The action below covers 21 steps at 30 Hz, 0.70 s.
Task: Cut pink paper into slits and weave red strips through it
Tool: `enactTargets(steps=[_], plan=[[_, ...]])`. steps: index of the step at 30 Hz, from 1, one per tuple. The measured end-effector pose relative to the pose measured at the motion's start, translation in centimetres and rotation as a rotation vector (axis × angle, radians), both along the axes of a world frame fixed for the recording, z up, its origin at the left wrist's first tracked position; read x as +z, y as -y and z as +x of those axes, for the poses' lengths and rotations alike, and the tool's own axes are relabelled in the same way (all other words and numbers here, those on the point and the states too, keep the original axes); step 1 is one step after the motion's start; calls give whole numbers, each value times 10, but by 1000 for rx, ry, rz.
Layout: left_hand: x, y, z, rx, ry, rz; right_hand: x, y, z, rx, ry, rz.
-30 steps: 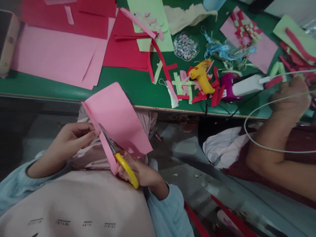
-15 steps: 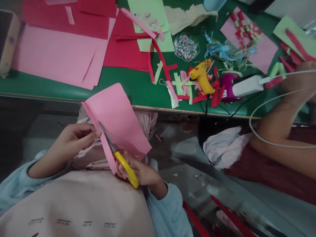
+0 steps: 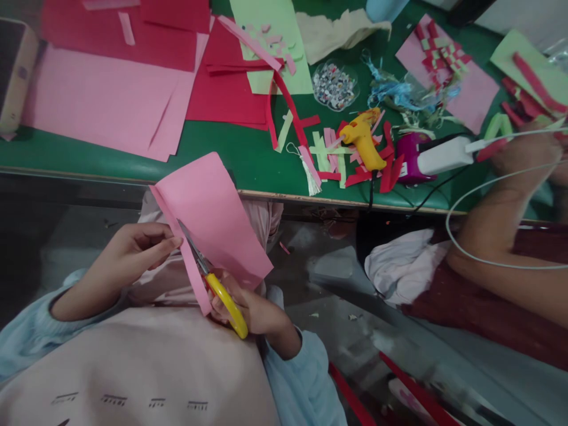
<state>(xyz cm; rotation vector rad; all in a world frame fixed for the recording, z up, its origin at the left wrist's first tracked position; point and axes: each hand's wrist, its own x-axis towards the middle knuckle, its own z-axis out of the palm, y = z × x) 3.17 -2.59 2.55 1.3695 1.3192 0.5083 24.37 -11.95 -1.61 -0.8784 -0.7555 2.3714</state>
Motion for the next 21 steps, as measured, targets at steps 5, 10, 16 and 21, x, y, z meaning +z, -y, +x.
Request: enactTargets(steps=[5,10,16,21], plan=[[2,0,2,11,-10,-20,-3,2,2,52,42,-53],[-3,-2,-2,-13,-12,-33,-3,0,7,86,67,137],[-2,-6,-8,45,-46,-1,2,-5,8,121,101,206],[0,-4,-8,27,-7,64,1,-1,7,62,78,70]])
